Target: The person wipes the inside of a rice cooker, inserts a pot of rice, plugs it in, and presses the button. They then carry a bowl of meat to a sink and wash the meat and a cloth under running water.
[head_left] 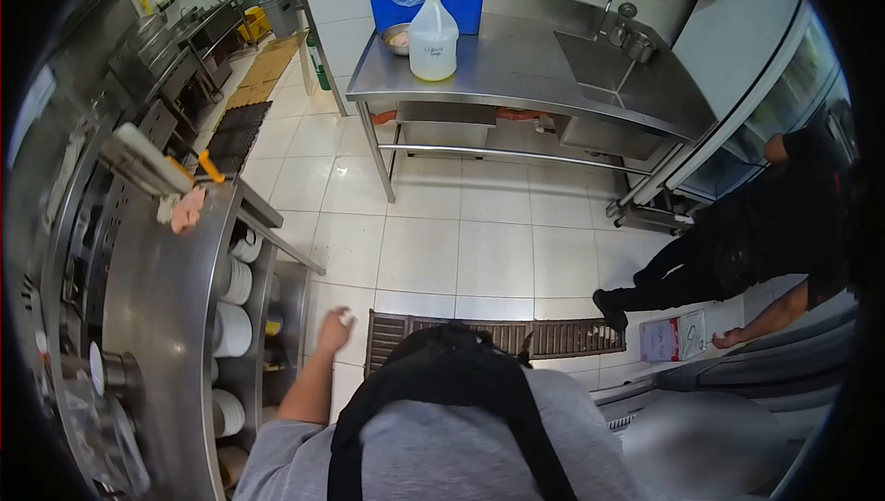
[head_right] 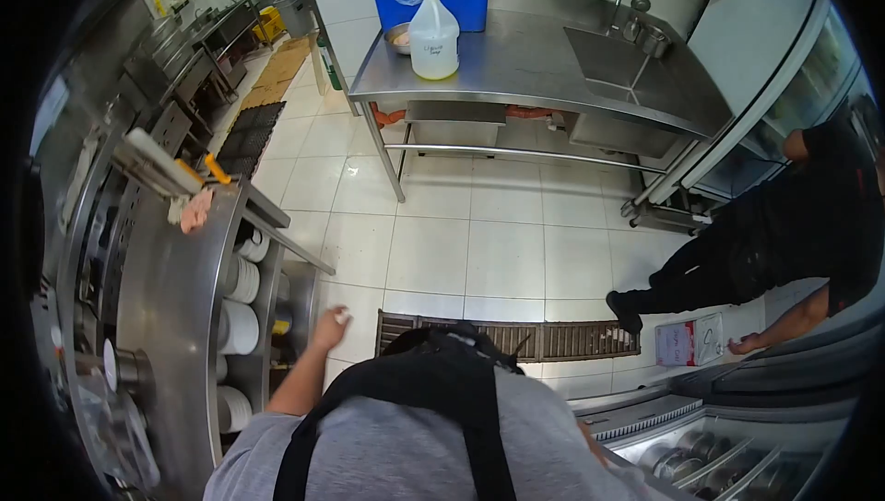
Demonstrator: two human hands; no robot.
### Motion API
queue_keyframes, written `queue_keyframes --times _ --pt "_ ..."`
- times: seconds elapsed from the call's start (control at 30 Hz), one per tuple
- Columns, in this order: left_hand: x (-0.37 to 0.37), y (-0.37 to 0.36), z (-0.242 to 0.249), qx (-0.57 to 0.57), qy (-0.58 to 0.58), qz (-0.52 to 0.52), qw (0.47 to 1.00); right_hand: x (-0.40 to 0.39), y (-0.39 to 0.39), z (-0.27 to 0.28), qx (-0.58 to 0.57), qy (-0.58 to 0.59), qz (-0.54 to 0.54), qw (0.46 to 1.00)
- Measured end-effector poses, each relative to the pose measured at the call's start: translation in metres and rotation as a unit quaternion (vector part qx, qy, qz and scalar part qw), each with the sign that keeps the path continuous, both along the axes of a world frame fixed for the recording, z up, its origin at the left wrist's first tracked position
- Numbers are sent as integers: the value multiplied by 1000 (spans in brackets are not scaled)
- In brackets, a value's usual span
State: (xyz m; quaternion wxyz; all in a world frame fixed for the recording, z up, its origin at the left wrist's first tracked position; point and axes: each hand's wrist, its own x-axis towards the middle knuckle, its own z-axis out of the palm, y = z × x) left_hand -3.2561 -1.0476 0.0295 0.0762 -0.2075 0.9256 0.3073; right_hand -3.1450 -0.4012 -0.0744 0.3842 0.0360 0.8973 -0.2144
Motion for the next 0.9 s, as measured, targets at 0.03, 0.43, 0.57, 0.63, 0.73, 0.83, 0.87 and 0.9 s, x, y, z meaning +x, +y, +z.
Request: queue_keyframes --times 0.03,0.43,0.57,0.63,0.73,0.83,0.87,0.9 --pt "-3 11 -12 -10 1 -55 998 -51 -7 6 -15 21 14 1000" --pt "-481 -14 127 110 298 -70 946 -403 -96 113 -28 294 -202 934" --pt "-711 -60 72 196 311 59 928 -340 -58 22 14 58 -188 980" --pt "-777 -46 124 459 163 189 852 -342 -80 51 30 17 -219 975" --pt "-849 -46 139 548 97 235 797 -355 -106 85 29 5 -283 959" --pt "-902 -66 70 539 73 217 810 -371 -131 118 22 12 -338 941" --pt "-912 -71 54 537 82 208 813 -371 -129 117 23 11 -349 937" --pt "-913 -71 54 550 97 207 803 -373 -132 120 23 15 -361 932"
